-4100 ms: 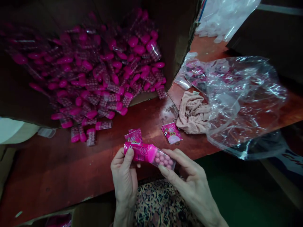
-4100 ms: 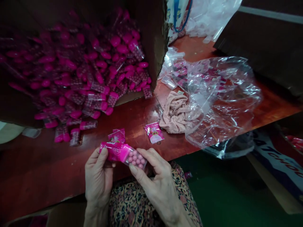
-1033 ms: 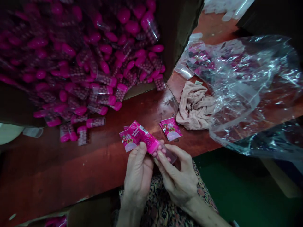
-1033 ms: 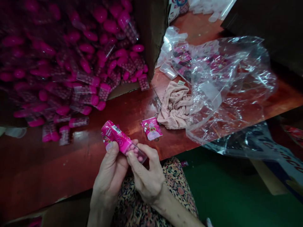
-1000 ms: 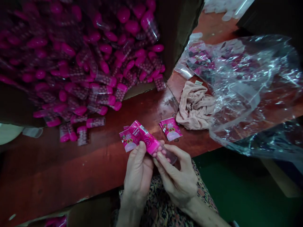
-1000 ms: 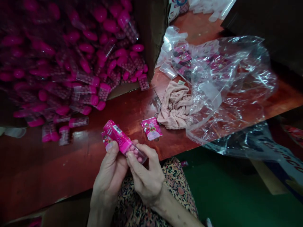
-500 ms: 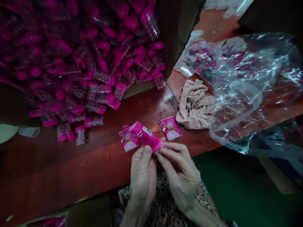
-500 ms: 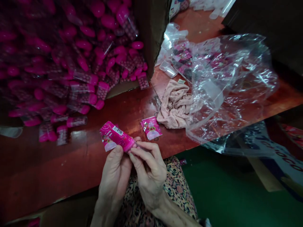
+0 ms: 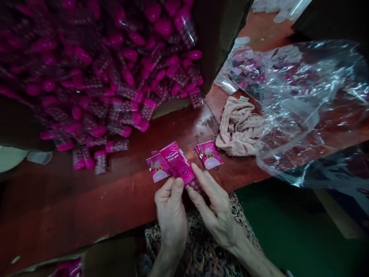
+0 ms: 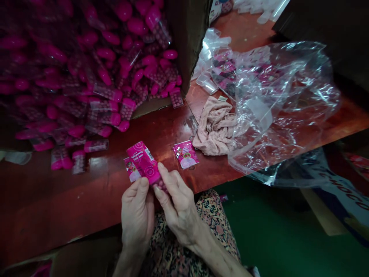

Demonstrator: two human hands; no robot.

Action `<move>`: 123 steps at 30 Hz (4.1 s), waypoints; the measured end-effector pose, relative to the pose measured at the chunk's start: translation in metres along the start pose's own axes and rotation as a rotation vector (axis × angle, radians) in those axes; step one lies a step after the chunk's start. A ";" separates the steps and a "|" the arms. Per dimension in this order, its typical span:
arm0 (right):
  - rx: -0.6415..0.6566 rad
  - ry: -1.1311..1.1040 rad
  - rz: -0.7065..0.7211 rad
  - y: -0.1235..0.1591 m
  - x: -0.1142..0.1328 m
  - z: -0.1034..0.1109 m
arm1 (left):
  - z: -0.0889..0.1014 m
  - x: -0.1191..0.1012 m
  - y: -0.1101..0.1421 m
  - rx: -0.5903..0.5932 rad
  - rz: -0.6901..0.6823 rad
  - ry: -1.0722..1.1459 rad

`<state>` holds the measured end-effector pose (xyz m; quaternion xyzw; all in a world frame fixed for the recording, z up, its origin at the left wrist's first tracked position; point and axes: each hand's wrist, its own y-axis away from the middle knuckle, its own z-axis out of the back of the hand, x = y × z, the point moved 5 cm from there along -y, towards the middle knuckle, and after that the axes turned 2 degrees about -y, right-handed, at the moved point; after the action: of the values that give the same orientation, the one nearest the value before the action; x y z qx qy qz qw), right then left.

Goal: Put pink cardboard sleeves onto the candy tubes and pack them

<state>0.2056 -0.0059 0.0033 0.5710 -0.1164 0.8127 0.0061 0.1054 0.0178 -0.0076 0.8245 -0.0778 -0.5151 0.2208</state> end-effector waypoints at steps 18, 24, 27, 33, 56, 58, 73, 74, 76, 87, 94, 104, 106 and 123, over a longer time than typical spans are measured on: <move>0.075 -0.320 -0.286 -0.003 -0.014 0.006 | 0.016 -0.012 -0.014 -0.018 -0.088 -0.224; 0.120 -0.097 -0.134 -0.004 -0.006 0.009 | 0.019 -0.015 -0.017 0.015 -0.119 -0.288; 0.091 -0.052 -0.114 -0.004 -0.003 0.008 | 0.020 -0.017 -0.015 0.002 -0.166 -0.294; 0.148 -0.017 -0.032 -0.001 0.005 0.001 | 0.024 -0.017 -0.016 -0.063 -0.146 -0.215; -0.018 0.113 -0.001 0.007 0.009 -0.009 | 0.025 -0.012 -0.023 -0.122 0.063 0.089; -0.018 0.075 -0.045 0.006 0.008 -0.010 | 0.024 -0.011 -0.022 -0.138 0.057 0.060; 0.001 0.160 0.020 0.011 0.001 -0.005 | 0.012 0.008 -0.022 0.039 0.140 0.153; 0.000 0.170 0.008 0.011 0.000 -0.004 | 0.011 0.008 -0.021 0.055 0.142 0.138; 0.005 0.191 0.003 0.010 0.000 -0.002 | 0.009 0.008 -0.020 0.089 0.165 0.095; 0.106 0.111 0.099 0.003 0.017 -0.003 | 0.002 -0.001 -0.018 0.159 0.176 0.066; 0.082 -0.031 -0.165 -0.001 0.002 0.001 | 0.001 -0.002 -0.021 0.211 0.131 0.085; 0.145 0.129 -0.063 0.000 0.018 0.004 | -0.001 0.001 -0.018 0.224 0.124 -0.010; 0.158 0.112 -0.075 0.000 0.018 0.003 | -0.001 0.001 -0.017 0.238 0.150 -0.011; -0.057 -0.003 -0.221 0.005 0.006 -0.008 | -0.006 0.009 -0.002 0.042 0.298 0.163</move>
<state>0.1950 -0.0100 0.0057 0.5812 -0.0760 0.8025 0.1118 0.1149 0.0183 -0.0138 0.8474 -0.1919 -0.4062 0.2829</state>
